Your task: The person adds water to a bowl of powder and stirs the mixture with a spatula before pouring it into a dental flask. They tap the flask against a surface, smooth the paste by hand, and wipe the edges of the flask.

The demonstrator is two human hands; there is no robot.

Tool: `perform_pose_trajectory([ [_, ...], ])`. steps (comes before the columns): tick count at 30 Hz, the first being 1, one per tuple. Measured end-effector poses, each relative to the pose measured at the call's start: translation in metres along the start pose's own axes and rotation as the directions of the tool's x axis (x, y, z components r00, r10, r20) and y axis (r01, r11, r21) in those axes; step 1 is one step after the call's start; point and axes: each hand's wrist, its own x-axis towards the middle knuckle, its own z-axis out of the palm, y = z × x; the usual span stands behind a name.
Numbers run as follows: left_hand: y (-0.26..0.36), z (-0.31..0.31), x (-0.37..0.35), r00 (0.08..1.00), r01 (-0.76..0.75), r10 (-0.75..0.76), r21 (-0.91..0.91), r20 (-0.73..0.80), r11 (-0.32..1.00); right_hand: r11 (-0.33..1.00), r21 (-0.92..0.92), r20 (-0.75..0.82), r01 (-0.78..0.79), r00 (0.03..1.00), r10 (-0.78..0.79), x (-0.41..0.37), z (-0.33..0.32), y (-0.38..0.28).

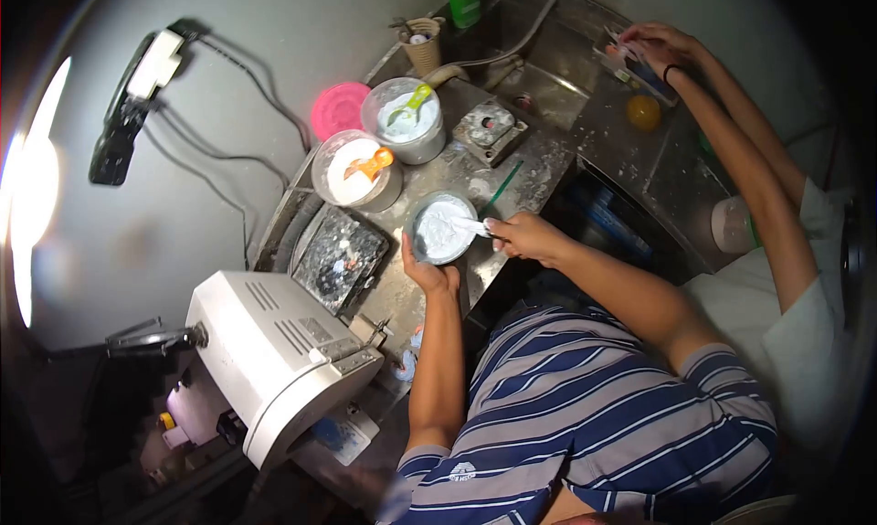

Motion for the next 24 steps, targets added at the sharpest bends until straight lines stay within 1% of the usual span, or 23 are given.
perform_pose_trajectory([
  [1,-0.006,-0.003,0.002,1.000,0.001,0.000,-0.017,0.027,1.000,0.940,0.195,0.188,-0.279,0.952,0.244,0.006,-0.001,0.005],
  [2,-0.002,0.003,-0.005,0.997,0.011,-0.010,-0.017,0.075,1.000,0.767,0.337,0.393,-0.546,0.822,0.413,0.007,-0.009,0.008],
  [3,0.000,0.006,-0.009,0.992,0.007,-0.005,-0.011,0.129,1.000,0.775,0.316,0.398,-0.548,0.818,0.416,0.002,-0.017,0.005],
  [4,0.004,0.009,-0.015,0.992,0.015,-0.017,0.016,0.127,1.000,0.782,0.291,0.400,-0.551,0.812,0.424,-0.007,-0.029,0.006],
  [5,0.005,0.007,-0.015,0.993,0.008,-0.010,0.012,0.118,1.000,0.776,0.346,0.495,-0.527,0.805,0.326,-0.008,-0.044,0.028],
  [6,0.008,0.005,-0.017,0.994,-0.005,0.001,0.032,0.107,0.999,0.766,0.378,0.503,-0.519,0.810,0.301,-0.012,-0.064,0.041],
  [7,0.010,0.003,-0.017,0.996,0.014,-0.017,0.035,0.086,0.999,0.734,0.475,0.360,-0.485,0.869,0.341,-0.015,-0.083,0.059],
  [8,0.010,-0.007,-0.011,0.997,0.019,-0.022,0.043,0.077,0.999,0.706,0.561,0.215,-0.432,0.900,0.380,-0.018,-0.104,0.080],
  [9,0.011,-0.012,-0.008,0.997,0.030,-0.033,0.042,0.074,0.999,0.734,0.568,0.009,-0.373,0.894,0.447,-0.018,-0.128,0.100],
  [10,0.011,-0.014,-0.007,0.997,0.037,-0.040,0.044,0.067,0.998,0.762,0.563,-0.190,-0.319,0.848,0.495,-0.015,-0.153,0.123],
  [12,0.012,-0.010,-0.008,0.997,0.030,-0.036,0.088,0.074,0.996,0.741,0.596,-0.406,-0.311,0.680,0.611,0.000,-0.197,0.179],
  [13,0.012,-0.012,-0.006,0.996,0.070,-0.075,0.109,0.047,0.992,0.736,0.607,-0.417,-0.301,0.667,0.617,0.006,-0.210,0.195],
  [14,0.011,-0.011,-0.006,0.994,0.080,-0.087,0.117,0.065,0.990,0.768,0.555,-0.511,-0.318,0.598,0.617,0.011,-0.220,0.206],
  [15,0.011,-0.009,-0.005,0.994,0.096,-0.101,0.109,0.042,0.989,0.794,0.503,-0.599,-0.341,0.525,0.605,0.015,-0.228,0.212],
  [16,0.011,-0.007,-0.004,0.994,0.110,-0.112,0.101,0.016,0.989,0.792,0.512,-0.605,-0.332,0.516,0.607,0.019,-0.234,0.217],
  [17,0.012,-0.003,-0.005,0.992,0.123,-0.124,0.095,0.007,0.988,0.818,0.265,-0.717,-0.510,0.463,0.521,0.022,-0.238,0.214],
  [18,0.012,0.000,-0.007,0.992,0.123,-0.126,0.103,0.016,0.987,0.746,0.012,-0.803,-0.666,0.439,0.404,0.025,-0.240,0.211],
  [19,0.013,0.002,-0.009,0.991,0.130,-0.131,0.104,-0.005,0.986,0.748,0.021,-0.802,-0.664,0.435,0.409,0.025,-0.242,0.209],
  [21,0.018,0.017,-0.020,0.988,0.151,-0.146,0.106,-0.055,0.983,0.683,-0.151,-0.825,-0.714,0.472,0.310,0.004,-0.248,0.159],
  [22,0.017,0.018,-0.021,0.988,0.151,-0.145,0.112,-0.054,0.982,0.684,-0.146,-0.824,-0.714,0.470,0.315,0.001,-0.256,0.152],
  [24,0.020,0.014,-0.022,0.990,0.125,-0.114,0.133,-0.088,0.983,0.710,-0.115,-0.890,-0.694,0.389,0.237,-0.002,-0.284,0.146],
])
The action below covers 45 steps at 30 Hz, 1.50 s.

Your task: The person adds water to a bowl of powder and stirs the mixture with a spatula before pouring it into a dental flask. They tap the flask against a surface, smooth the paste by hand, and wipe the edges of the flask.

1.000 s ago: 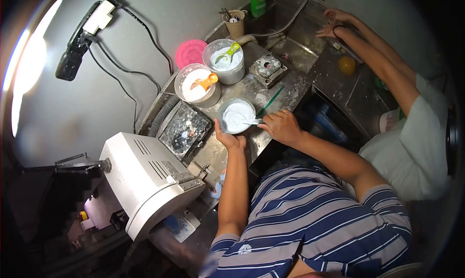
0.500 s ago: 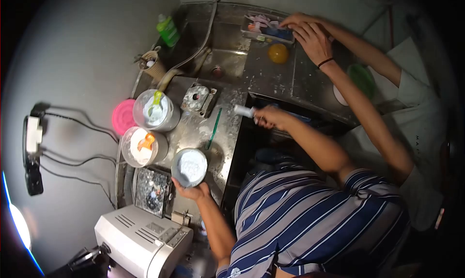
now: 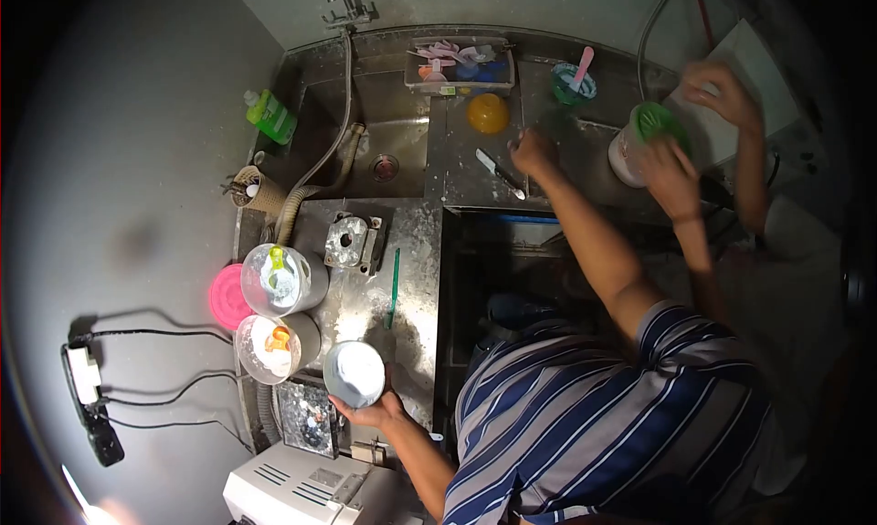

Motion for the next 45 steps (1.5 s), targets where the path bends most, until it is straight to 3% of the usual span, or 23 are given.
perform_pose_trajectory([
  [4,0.004,-0.005,0.002,0.996,-0.018,0.018,-0.001,-0.084,1.000,0.996,-0.086,-0.213,-0.006,0.977,-0.013,0.095,-0.048,0.028],
  [6,0.007,-0.002,0.001,0.994,-0.002,-0.001,-0.030,-0.106,1.000,0.960,-0.269,-0.282,-0.078,0.959,-0.001,0.150,-0.071,0.052],
  [8,0.009,0.002,-0.001,0.991,-0.035,0.033,-0.016,-0.126,0.999,0.874,-0.476,-0.352,-0.095,0.932,-0.089,0.186,-0.088,0.070],
  [9,0.011,0.006,-0.004,0.990,-0.039,0.033,-0.041,-0.141,0.998,0.873,-0.480,-0.347,-0.087,0.933,-0.098,0.202,-0.087,0.090],
  [11,0.013,0.013,-0.005,0.982,-0.057,0.048,-0.044,-0.185,0.997,0.793,-0.586,-0.325,0.166,0.848,-0.419,0.229,-0.079,0.130],
  [12,0.014,0.014,-0.004,0.974,-0.074,0.063,-0.040,-0.218,0.996,0.789,-0.589,-0.319,0.175,0.847,-0.426,0.233,-0.083,0.131],
  [14,0.016,0.013,-0.001,0.974,-0.101,0.090,-0.043,-0.209,0.994,0.675,-0.702,-0.067,0.226,0.924,-0.378,0.231,-0.095,0.128],
  [15,0.017,0.017,-0.001,0.967,-0.126,0.115,-0.035,-0.229,0.991,0.673,-0.704,-0.063,0.228,0.923,-0.379,0.231,-0.103,0.122],
  [17,0.018,0.024,0.001,0.946,-0.154,0.155,0.025,-0.284,0.988,0.700,-0.640,0.191,0.318,0.948,-0.256,0.242,-0.114,0.119],
  [21,0.019,0.038,0.005,0.933,-0.162,0.152,-0.006,-0.326,0.987,0.707,-0.607,0.252,0.362,0.932,-0.261,0.250,-0.136,0.115],
  [24,0.018,0.046,0.009,0.941,-0.174,0.156,-0.035,-0.300,0.984,0.734,-0.577,0.169,0.358,0.932,-0.321,0.239,-0.175,0.074],
  [25,0.016,0.049,0.011,0.937,-0.187,0.167,-0.038,-0.307,0.982,0.831,-0.303,0.145,0.466,0.885,-0.443,0.239,-0.181,0.052],
  [26,0.014,0.053,0.014,0.934,-0.201,0.177,-0.046,-0.311,0.979,0.837,-0.004,0.086,0.547,0.834,-0.545,0.240,-0.178,0.030],
  [28,0.012,0.061,0.016,0.927,-0.226,0.197,-0.056,-0.318,0.972,0.682,0.171,-0.128,0.711,0.703,-0.700,0.247,-0.145,-0.037],
  [29,0.011,0.065,0.016,0.931,-0.227,0.196,-0.068,-0.308,0.971,0.617,0.243,-0.134,0.749,0.656,-0.743,0.253,-0.125,-0.078],
  [30,0.010,0.067,0.016,0.933,-0.231,0.197,-0.081,-0.300,0.970,0.538,0.251,-0.214,0.805,0.588,-0.780,0.259,-0.104,-0.116],
  [34,0.010,0.070,0.006,0.924,-0.269,0.221,-0.121,-0.312,0.955,0.530,0.250,-0.213,0.810,0.580,-0.786,0.309,-0.027,-0.228],
  [36,0.009,0.070,-0.006,0.936,-0.308,0.273,-0.140,-0.223,0.941,0.517,0.251,-0.248,0.818,0.571,-0.783,0.335,0.011,-0.264],
  [38,0.006,0.068,-0.015,0.931,-0.327,0.290,-0.158,-0.220,0.932,0.610,0.248,-0.271,0.753,0.658,-0.702,0.355,0.037,-0.276],
  [40,0.001,0.060,-0.023,0.916,-0.355,0.318,-0.127,-0.243,0.926,0.602,0.330,-0.263,0.727,0.683,-0.681,0.366,0.056,-0.280],
  [44,-0.009,0.040,-0.032,0.934,-0.348,0.309,-0.259,-0.180,0.901,0.611,0.272,-0.228,0.744,0.667,-0.710,0.329,0.045,-0.268],
  [45,-0.010,0.040,-0.033,0.932,-0.356,0.323,-0.258,-0.164,0.898,0.545,0.296,-0.319,0.784,0.619,-0.718,0.319,0.048,-0.259],
])
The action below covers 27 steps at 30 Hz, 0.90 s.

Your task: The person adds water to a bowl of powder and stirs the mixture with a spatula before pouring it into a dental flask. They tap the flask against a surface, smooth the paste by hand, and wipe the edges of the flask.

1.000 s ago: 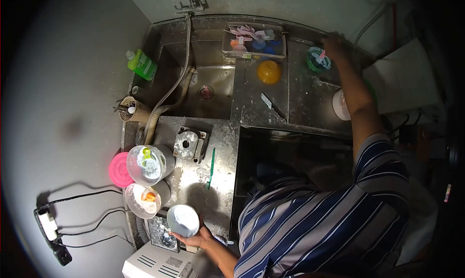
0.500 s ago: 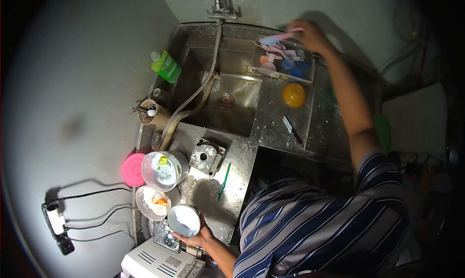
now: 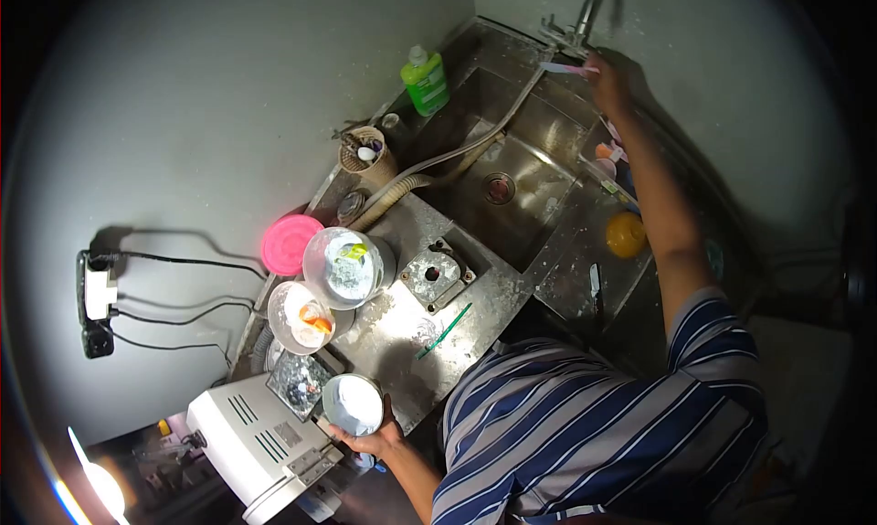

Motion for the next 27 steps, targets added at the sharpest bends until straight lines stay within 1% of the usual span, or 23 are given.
perform_pose_trajectory([
  [1,-0.002,0.008,-0.001,1.000,-0.009,0.009,-0.004,-0.009,1.000,0.997,0.044,-0.083,0.066,0.995,-0.062,-0.014,0.001,-0.004],
  [3,-0.008,0.027,-0.003,0.972,-0.073,0.079,0.035,-0.222,0.997,0.951,0.290,-0.174,-0.108,0.971,0.163,-0.055,0.018,-0.014],
  [4,-0.010,0.024,-0.001,0.970,-0.077,0.082,0.031,-0.230,0.997,0.722,0.526,0.109,-0.450,0.877,0.468,-0.069,0.019,-0.024],
  [5,-0.011,0.018,0.004,0.978,-0.078,0.077,0.005,-0.192,0.997,0.342,0.595,0.442,-0.727,0.651,0.617,-0.083,0.020,-0.032],
  [6,-0.011,0.014,0.005,0.985,-0.079,0.075,-0.019,-0.153,0.997,-0.013,0.701,0.624,-0.713,0.604,0.496,-0.107,0.034,-0.028],
  [7,-0.011,0.018,0.004,0.984,-0.086,0.082,-0.016,-0.161,0.996,-0.380,0.661,0.750,-0.647,0.582,0.314,-0.132,0.049,-0.022],
  [8,-0.012,0.026,0.005,0.978,-0.086,0.077,-0.035,-0.194,0.996,-0.384,0.653,0.757,-0.653,0.576,0.308,-0.147,0.054,-0.033],
  [9,-0.012,0.030,0.005,0.972,-0.087,0.073,-0.054,-0.225,0.995,-0.318,0.605,0.796,-0.730,0.545,0.264,-0.159,0.061,-0.050],
  [10,-0.012,0.020,0.011,0.980,-0.094,0.087,-0.027,-0.180,0.995,-0.251,0.546,0.836,-0.799,0.502,0.220,-0.169,0.069,-0.063],
  [11,-0.011,0.022,0.009,0.978,-0.099,0.093,-0.024,-0.185,0.995,-0.254,0.540,0.840,-0.802,0.498,0.215,-0.170,0.074,-0.064],
  [13,-0.010,0.027,0.006,0.984,-0.079,0.076,-0.012,-0.158,0.997,-0.122,0.498,0.862,-0.858,0.474,0.182,-0.172,0.086,-0.064],
  [14,-0.009,0.028,0.004,0.981,-0.074,0.071,-0.010,-0.181,0.997,-0.066,0.498,0.844,-0.865,0.466,0.267,-0.171,0.094,-0.064],
  [15,-0.009,0.029,0.003,0.980,-0.076,0.074,-0.007,-0.183,0.997,-0.069,0.495,0.846,-0.866,0.463,0.265,-0.166,0.097,-0.059],
  [17,-0.008,0.031,0.000,0.982,-0.073,0.060,-0.065,-0.180,0.995,-0.044,0.369,0.897,-0.928,0.344,0.278,-0.158,0.099,-0.050],
  [18,-0.008,0.030,0.000,0.982,-0.072,0.060,-0.063,-0.181,0.995,-0.231,0.379,0.925,-0.896,0.363,0.110,-0.158,0.095,-0.045],
  [19,-0.008,0.027,-0.001,0.979,-0.078,0.065,-0.059,-0.192,0.995,-0.232,0.378,0.926,-0.896,0.362,0.111,-0.160,0.100,-0.046],
  [21,-0.008,0.020,-0.002,0.977,-0.082,0.069,-0.055,-0.202,0.995,0.034,0.459,0.769,-0.888,0.416,0.484,-0.156,0.101,-0.070],
  [22,-0.007,0.015,-0.003,0.985,-0.079,0.068,-0.068,-0.156,0.995,0.034,0.459,0.769,-0.888,0.416,0.486,-0.160,0.109,-0.059],
  [23,-0.007,0.013,-0.004,0.992,-0.077,0.067,-0.082,-0.110,0.994,0.198,0.463,0.745,-0.864,0.500,0.442,-0.167,0.124,-0.040],
  [24,-0.008,0.015,-0.004,0.991,-0.077,0.068,-0.082,-0.112,0.994,0.357,0.459,0.723,-0.813,0.576,0.382,-0.168,0.128,-0.036],
  [25,-0.009,0.019,-0.003,0.983,-0.086,0.073,-0.072,-0.167,0.994,0.358,0.457,0.725,-0.814,0.574,0.381,-0.171,0.129,-0.031],
  [26,-0.011,0.021,-0.002,0.972,-0.094,0.078,-0.062,-0.222,0.994,0.234,0.416,0.799,-0.879,0.476,0.367,-0.172,0.122,-0.034],
  [27,-0.012,0.022,-0.002,0.971,-0.094,0.078,-0.063,-0.225,0.994,0.109,0.360,0.863,-0.927,0.375,0.337,-0.173,0.116,-0.039],
])
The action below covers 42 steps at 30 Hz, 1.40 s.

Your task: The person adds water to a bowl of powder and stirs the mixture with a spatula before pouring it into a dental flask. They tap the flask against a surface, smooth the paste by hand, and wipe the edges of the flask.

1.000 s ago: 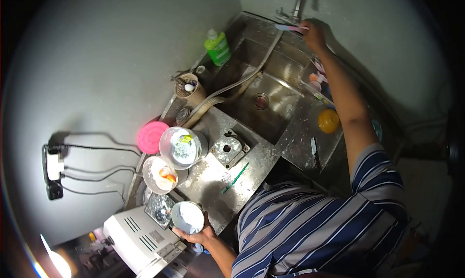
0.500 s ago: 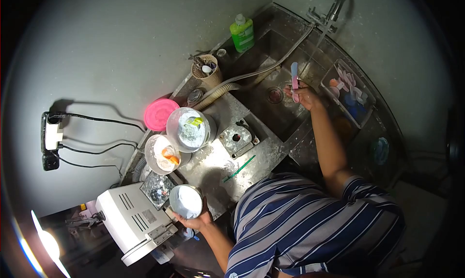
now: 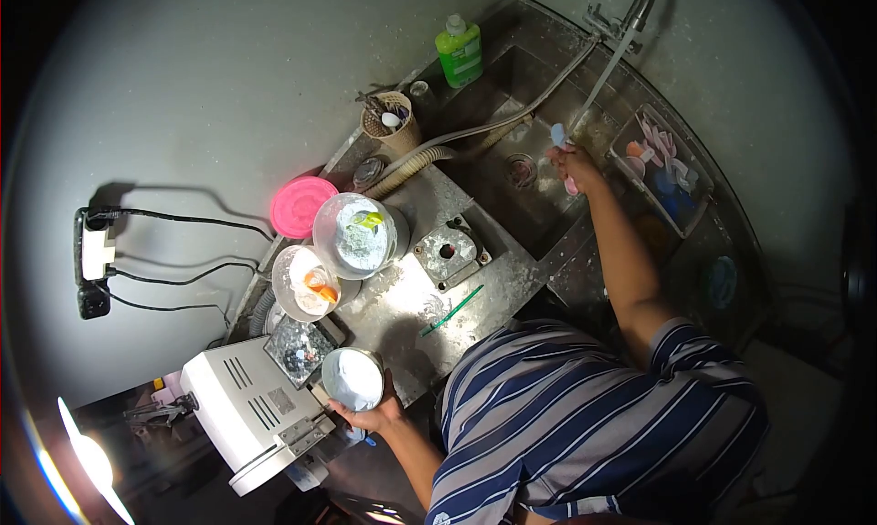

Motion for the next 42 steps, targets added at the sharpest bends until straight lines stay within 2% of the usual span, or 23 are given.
perform_pose_trajectory([
  [3,-0.001,-0.003,0.002,1.000,-0.016,0.016,0.024,0.006,1.000,0.995,0.006,-0.024,-0.102,0.994,0.102,-0.008,0.011,0.003],
  [6,-0.001,-0.002,0.001,1.000,-0.002,0.002,0.023,0.027,1.000,0.989,-0.083,-0.080,-0.122,0.990,0.115,-0.016,0.023,0.009],
  [10,0.001,-0.008,-0.002,0.999,-0.011,0.013,0.050,-0.040,0.999,0.983,-0.105,-0.136,-0.152,0.981,0.138,-0.021,0.031,0.006],
  [12,0.005,-0.020,-0.001,0.996,0.028,-0.028,0.007,0.083,1.000,0.978,-0.110,-0.086,-0.176,0.982,0.167,-0.024,0.029,0.002],
  [18,0.000,-0.014,-0.004,0.999,0.017,-0.017,0.013,0.027,1.000,0.957,-0.107,-0.150,-0.270,0.956,0.253,-0.023,0.023,-0.005],
  [21,-0.002,-0.017,-0.003,0.999,0.019,-0.019,0.021,0.034,1.000,0.930,-0.179,-0.210,-0.322,0.936,0.284,-0.028,0.029,-0.016],
  [25,-0.004,-0.018,-0.004,0.998,0.012,-0.013,0.024,0.058,1.000,0.917,-0.173,-0.241,-0.360,0.918,0.315,-0.032,0.031,-0.025],
  [27,-0.003,-0.018,-0.005,0.997,0.021,-0.024,0.033,0.079,0.999,0.975,-0.121,-0.158,-0.187,0.973,0.167,-0.019,0.021,-0.012],
  [28,-0.003,-0.019,-0.005,0.997,0.021,-0.023,0.034,0.078,0.999,0.975,-0.121,-0.158,-0.188,0.973,0.168,-0.013,0.013,-0.008],
  [30,-0.004,-0.021,-0.004,0.995,0.018,-0.019,0.018,0.094,1.000,0.973,-0.119,0.053,-0.197,0.978,0.204,-0.005,0.002,-0.001],
  [31,-0.003,-0.023,-0.004,0.996,0.016,-0.018,0.018,0.093,1.000,0.973,-0.120,0.054,-0.198,0.977,0.206,0.001,0.002,0.006],
  [33,-0.003,-0.024,-0.005,0.995,0.027,-0.029,0.024,0.094,0.999,0.994,0.000,-0.074,-0.110,0.991,0.110,0.007,0.005,0.018],
  [34,-0.003,-0.025,-0.006,0.995,0.026,-0.028,0.025,0.092,0.999,0.994,0.000,-0.074,-0.112,0.991,0.111,0.009,0.003,0.021],
  [36,-0.003,-0.022,-0.007,0.994,0.018,-0.020,0.012,0.103,1.000,0.999,-0.032,0.003,0.000,1.000,0.000,0.008,-0.002,0.024],
  [37,-0.004,-0.020,-0.008,0.995,0.018,-0.020,0.014,0.102,1.000,1.000,-0.031,0.003,-0.001,1.000,0.001,0.009,-0.004,0.025],
  [39,-0.005,-0.014,-0.009,0.998,-0.002,0.000,0.032,0.067,0.999,0.986,-0.151,0.010,0.071,0.997,-0.070,0.007,-0.004,0.020],
  [40,-0.005,-0.013,-0.010,0.998,-0.001,-0.001,0.032,0.068,0.999,0.986,-0.151,0.009,0.071,0.997,-0.070,0.007,-0.005,0.017],
  [42,-0.005,-0.011,-0.010,0.998,0.003,-0.005,0.022,0.061,1.000,0.990,-0.137,-0.027,-0.032,0.999,0.029,0.006,-0.002,0.011],
])
